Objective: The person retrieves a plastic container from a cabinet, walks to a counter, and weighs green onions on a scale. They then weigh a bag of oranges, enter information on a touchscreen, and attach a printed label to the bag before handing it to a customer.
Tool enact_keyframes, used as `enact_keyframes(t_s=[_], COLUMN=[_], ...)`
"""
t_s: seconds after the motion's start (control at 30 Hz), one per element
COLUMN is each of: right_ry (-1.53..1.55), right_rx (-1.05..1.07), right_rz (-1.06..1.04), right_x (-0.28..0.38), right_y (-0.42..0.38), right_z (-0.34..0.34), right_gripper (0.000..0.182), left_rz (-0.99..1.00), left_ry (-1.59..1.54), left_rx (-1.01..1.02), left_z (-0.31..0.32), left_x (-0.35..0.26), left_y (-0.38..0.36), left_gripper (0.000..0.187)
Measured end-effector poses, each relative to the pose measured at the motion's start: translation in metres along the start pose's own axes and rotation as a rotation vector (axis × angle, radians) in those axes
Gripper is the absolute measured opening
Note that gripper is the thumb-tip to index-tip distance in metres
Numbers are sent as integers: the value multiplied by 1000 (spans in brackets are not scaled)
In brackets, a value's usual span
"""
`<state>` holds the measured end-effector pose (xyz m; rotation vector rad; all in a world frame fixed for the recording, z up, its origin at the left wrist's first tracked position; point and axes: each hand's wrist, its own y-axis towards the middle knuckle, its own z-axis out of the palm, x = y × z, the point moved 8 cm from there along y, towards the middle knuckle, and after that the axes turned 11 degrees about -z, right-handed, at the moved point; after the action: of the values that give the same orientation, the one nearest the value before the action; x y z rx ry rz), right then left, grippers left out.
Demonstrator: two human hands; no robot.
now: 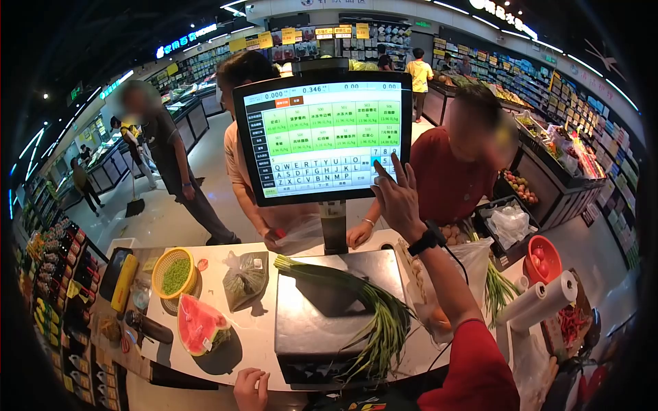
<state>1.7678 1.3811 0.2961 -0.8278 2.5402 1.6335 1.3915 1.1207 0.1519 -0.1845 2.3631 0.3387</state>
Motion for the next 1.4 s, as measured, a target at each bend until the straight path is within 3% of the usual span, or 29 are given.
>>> enact_keyframes(t_s=[0.1, 0.37, 0.6, 0.73, 0.87, 1.0, 1.13, 1.23, 1.27, 1.33, 1.4], right_ry=[-40, -105, 3, 56, 140, 272, 129, 5, -38, 76, 195], right_rx=[-84, -47, -123, -134, -143, -102, -229, -108, -62, -273, -350], right_rz=[64, 73, 52, 24, -29, -167, -234, -259, -269, -240, -186], right_x=[-7, -31, -8, 9, 39, 94, 109, 102, 104, 96, 86], right_y=[-3, 4, 16, 25, 45, 112, 166, 171, 168, 154, 119], right_z=[-21, -18, -41, -40, -17, 8, 29, 56, 50, 12, -39], right_gripper=[12, 12, 8, 8, 13, 17, 18, 17, 19, 18, 19], left_rz=[11, 19, -94, -8, -66, -67, -51, -79, -66, -74, -101], left_ry=[22, 23, -96, -40, -77, -30, -41, -39, -22, -34, -53], left_rx=[-23, -48, -72, -126, -120, -42, -69, -98, -101, -90, -58], left_z=[-4, -8, -7, -12, -13, -16, -24, -27, -29, -32, -31], left_x=[2, 6, 24, 26, 35, 30, 37, 55, 56, 59, 64], left_y=[0, -4, -7, -11, -14, -16, -20, -28, -28, -28, -25], left_gripper=[10, 10, 7, 9, 10, 12, 11, 9, 8, 6, 6])
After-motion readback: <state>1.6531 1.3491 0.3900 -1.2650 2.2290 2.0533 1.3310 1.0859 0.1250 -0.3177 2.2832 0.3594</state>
